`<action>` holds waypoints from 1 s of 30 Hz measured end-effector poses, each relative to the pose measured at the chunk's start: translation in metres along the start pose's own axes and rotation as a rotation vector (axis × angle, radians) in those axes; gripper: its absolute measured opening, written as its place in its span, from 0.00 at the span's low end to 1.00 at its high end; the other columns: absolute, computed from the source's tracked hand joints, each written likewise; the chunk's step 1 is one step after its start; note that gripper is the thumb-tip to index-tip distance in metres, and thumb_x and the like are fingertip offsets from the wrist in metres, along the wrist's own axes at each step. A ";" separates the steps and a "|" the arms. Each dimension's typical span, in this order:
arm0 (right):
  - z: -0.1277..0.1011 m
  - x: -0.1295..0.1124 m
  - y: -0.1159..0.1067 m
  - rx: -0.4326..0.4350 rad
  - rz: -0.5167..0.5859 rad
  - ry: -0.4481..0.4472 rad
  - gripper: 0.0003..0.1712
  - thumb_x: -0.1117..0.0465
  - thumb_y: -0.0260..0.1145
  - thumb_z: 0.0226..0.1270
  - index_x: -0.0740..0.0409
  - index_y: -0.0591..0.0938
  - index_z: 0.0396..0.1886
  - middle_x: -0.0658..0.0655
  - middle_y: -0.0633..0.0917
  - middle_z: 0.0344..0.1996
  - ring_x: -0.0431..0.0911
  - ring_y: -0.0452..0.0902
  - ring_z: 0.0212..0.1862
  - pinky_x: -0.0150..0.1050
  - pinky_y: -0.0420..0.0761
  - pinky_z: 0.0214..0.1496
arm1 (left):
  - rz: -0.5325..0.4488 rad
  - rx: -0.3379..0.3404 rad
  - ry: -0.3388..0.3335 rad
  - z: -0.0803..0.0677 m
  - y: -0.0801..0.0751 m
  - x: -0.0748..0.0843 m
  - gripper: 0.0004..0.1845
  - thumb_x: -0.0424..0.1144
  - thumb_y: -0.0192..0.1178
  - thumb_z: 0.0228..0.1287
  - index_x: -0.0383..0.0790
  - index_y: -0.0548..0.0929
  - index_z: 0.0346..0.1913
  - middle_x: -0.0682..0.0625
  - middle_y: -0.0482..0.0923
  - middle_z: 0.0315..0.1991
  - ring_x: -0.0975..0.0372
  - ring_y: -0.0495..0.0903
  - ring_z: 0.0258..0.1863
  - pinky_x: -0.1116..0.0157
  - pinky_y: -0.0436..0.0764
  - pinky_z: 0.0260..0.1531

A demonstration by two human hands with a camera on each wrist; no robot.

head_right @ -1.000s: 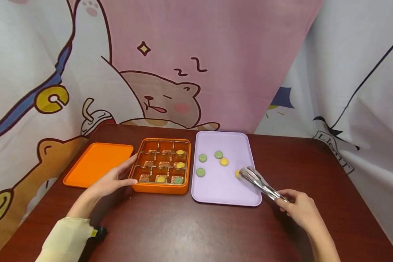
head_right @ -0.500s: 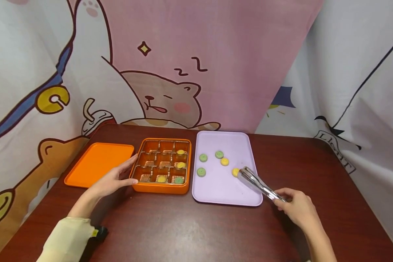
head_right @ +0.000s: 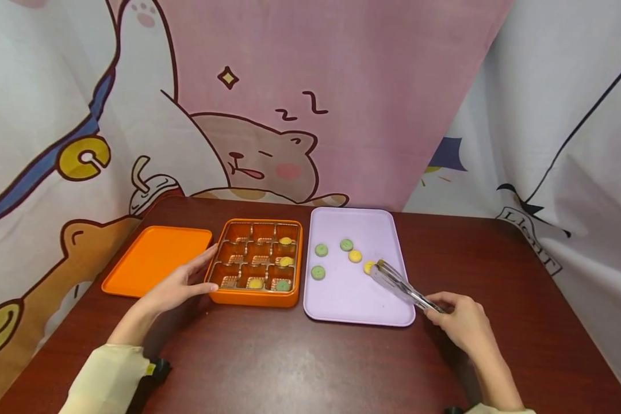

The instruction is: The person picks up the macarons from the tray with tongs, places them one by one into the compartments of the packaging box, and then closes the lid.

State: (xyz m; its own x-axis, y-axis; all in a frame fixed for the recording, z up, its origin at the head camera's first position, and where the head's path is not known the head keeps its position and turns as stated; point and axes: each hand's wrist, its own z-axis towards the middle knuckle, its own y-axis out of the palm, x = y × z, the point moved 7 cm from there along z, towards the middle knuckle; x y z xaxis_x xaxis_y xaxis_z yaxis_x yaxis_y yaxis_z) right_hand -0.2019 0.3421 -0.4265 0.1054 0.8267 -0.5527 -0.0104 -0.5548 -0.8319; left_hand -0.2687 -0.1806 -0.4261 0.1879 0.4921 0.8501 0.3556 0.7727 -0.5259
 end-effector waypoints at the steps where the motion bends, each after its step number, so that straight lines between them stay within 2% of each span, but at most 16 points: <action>1: 0.000 0.001 0.000 -0.001 0.005 0.004 0.15 0.61 0.70 0.63 0.63 0.86 0.48 0.50 0.87 0.22 0.36 0.77 0.23 0.32 0.74 0.25 | 0.004 -0.004 0.005 0.000 0.001 0.000 0.47 0.39 0.66 0.66 0.37 0.49 0.80 0.40 0.41 0.82 0.41 0.40 0.80 0.34 0.44 0.73; 8: 0.004 0.001 0.001 -0.015 0.042 -0.010 0.19 0.60 0.72 0.63 0.67 0.85 0.49 0.54 0.88 0.24 0.36 0.80 0.23 0.31 0.78 0.26 | -0.013 0.000 -0.009 -0.001 0.002 -0.002 0.47 0.38 0.66 0.66 0.38 0.49 0.80 0.41 0.41 0.82 0.41 0.40 0.80 0.34 0.43 0.73; 15: 0.016 -0.007 0.001 -0.007 0.029 -0.028 0.23 0.56 0.73 0.61 0.66 0.86 0.51 0.55 0.89 0.27 0.37 0.79 0.24 0.32 0.74 0.26 | -0.016 -0.004 -0.022 0.001 0.000 0.000 0.48 0.39 0.66 0.66 0.39 0.48 0.80 0.43 0.41 0.82 0.43 0.40 0.81 0.35 0.43 0.74; 21: 0.024 -0.008 0.006 -0.016 0.053 -0.029 0.21 0.58 0.74 0.60 0.66 0.86 0.50 0.60 0.90 0.33 0.38 0.80 0.26 0.32 0.76 0.26 | -0.009 0.001 -0.018 0.002 0.000 -0.001 0.47 0.38 0.66 0.65 0.39 0.49 0.80 0.43 0.42 0.82 0.43 0.40 0.81 0.36 0.44 0.74; 30: 0.028 -0.006 0.007 -0.016 0.072 -0.016 0.19 0.60 0.73 0.61 0.68 0.86 0.49 0.59 0.90 0.29 0.39 0.82 0.26 0.31 0.79 0.27 | 0.002 0.000 -0.006 0.001 -0.001 -0.001 0.47 0.39 0.66 0.66 0.39 0.49 0.80 0.43 0.42 0.82 0.43 0.40 0.80 0.35 0.44 0.74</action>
State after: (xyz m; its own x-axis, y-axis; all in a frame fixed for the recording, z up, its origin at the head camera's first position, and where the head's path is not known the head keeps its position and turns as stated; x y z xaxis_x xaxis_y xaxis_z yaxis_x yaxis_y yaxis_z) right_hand -0.2308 0.3355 -0.4308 0.0890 0.7862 -0.6116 -0.0013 -0.6139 -0.7894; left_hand -0.2703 -0.1813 -0.4264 0.1832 0.4963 0.8486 0.3555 0.7713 -0.5279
